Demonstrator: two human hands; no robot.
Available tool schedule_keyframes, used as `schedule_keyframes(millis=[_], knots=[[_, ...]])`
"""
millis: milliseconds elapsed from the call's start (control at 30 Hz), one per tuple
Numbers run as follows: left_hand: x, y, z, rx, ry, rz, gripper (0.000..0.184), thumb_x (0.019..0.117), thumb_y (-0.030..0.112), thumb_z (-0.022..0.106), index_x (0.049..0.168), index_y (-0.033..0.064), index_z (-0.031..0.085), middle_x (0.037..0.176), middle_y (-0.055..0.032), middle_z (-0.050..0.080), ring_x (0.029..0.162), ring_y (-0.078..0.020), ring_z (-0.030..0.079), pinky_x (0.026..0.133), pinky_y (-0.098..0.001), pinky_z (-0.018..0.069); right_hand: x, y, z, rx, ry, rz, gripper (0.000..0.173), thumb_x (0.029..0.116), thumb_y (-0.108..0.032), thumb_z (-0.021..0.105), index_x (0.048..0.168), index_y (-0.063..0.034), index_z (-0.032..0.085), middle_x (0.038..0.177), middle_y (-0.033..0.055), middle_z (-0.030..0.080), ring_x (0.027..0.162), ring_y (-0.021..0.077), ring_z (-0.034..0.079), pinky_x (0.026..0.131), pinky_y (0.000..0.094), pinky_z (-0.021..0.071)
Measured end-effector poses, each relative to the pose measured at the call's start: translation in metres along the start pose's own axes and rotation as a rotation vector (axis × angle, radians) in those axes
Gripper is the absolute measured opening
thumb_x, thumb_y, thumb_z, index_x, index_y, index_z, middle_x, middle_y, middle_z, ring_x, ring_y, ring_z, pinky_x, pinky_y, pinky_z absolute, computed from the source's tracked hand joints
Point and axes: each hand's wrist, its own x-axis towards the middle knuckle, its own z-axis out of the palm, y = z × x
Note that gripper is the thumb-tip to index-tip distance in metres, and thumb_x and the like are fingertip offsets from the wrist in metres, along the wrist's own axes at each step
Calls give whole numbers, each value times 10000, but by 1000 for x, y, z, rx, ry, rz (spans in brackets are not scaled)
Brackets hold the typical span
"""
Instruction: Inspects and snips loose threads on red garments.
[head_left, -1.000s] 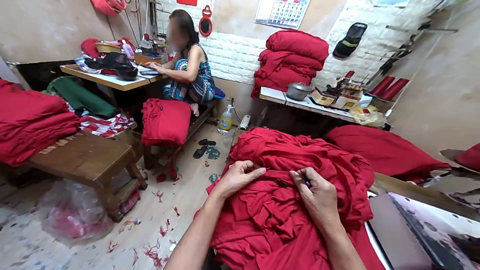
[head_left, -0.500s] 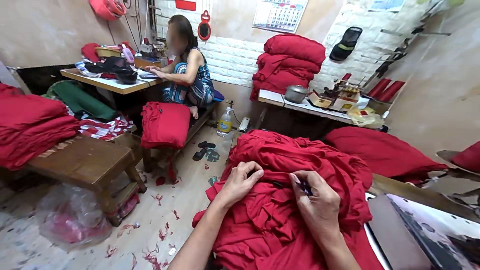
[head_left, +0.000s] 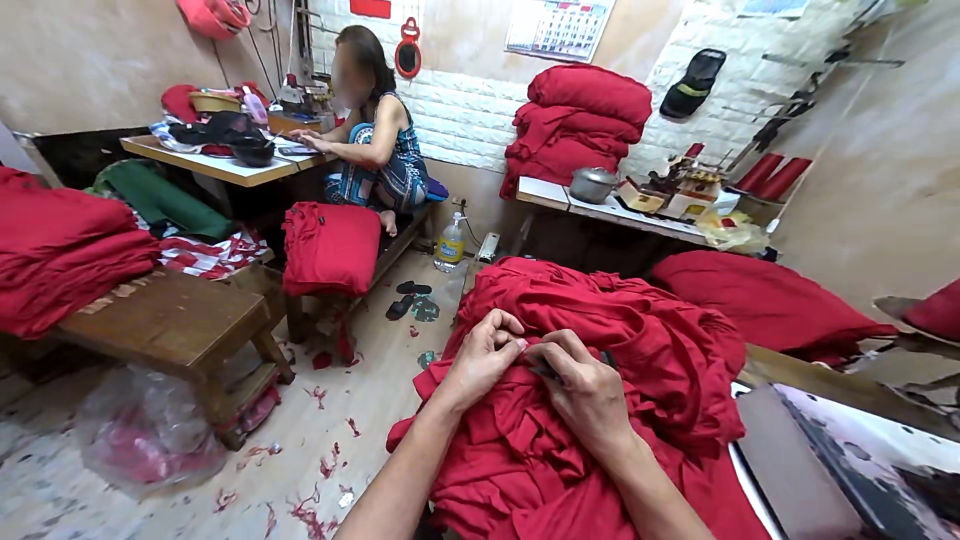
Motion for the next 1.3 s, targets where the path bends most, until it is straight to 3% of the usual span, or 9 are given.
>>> schedule_keyframes(millis=[100,400,600,667,767,900,1067,1167,1300], knots=[[-2,-1,0,7,15,15,127,977,8,557,1096,-36,563,766,26,596,666,-9,546,676,-206,485,-3,-6,-3,-16,-18,-25,89,886,-41,630,930,-21,704,950,149,698,707,246,700,508,364,539],[-5,-5,-1,-128,49,101,148,1004,-35,446,1087,-54,567,870,-14,671,799,-53,648,779,-234,549,-14,-3,-16,545,-134,8,146,986,-147,625,934,-24,684,906,49,661,825,17,616,773,126,507],[-15,-3,-5,31,53,130,309,979,-44,342,1221,-106,525,1028,-102,687,960,-115,666,910,-301,542,-1,7,-27,243,-121,196,295,995,-182,592,1230,-34,691,1149,103,704,921,135,681,803,286,568],[-17,-2,-5,118,38,128,334,953,-37,406,1262,-109,510,1087,-127,684,1013,-140,666,934,-318,535,0,11,-24,172,-195,220,224,950,-133,643,1129,-35,736,1075,123,717,899,219,710,784,396,592],[-19,-2,2,223,179,149,298,979,19,489,1239,-106,563,1130,-160,680,1063,-164,659,961,-314,525,-3,22,-16,282,-193,295,178,978,-156,600,951,-44,737,914,52,679,829,82,634,759,236,511],[-21,0,10,285,407,199,217,1013,103,547,1037,-71,674,946,-119,681,884,-124,642,832,-277,522,-3,25,-16,414,-166,370,202,985,-156,567,916,-46,722,873,-7,644,800,-21,571,730,141,448],[-18,-3,15,440,220,329,383,933,208,710,1190,-73,672,1043,-164,692,936,-206,652,880,-329,531,0,19,-20,473,-178,390,206,992,-140,565,937,-40,737,884,-3,669,808,-35,588,747,125,467],[-17,-7,14,450,216,330,157,945,88,664,965,-42,751,929,-140,715,895,-168,685,857,-285,542,-7,27,-15,509,-161,357,195,1002,-162,564,952,-63,725,840,-53,651,750,-60,563,694,115,454],[-24,-4,3,264,240,180,177,989,82,602,1005,-49,720,960,-102,695,926,-92,642,878,-247,511,-4,26,-17,533,-153,422,185,995,-129,548,940,-60,710,780,-82,615,701,-78,533,652,104,427]])
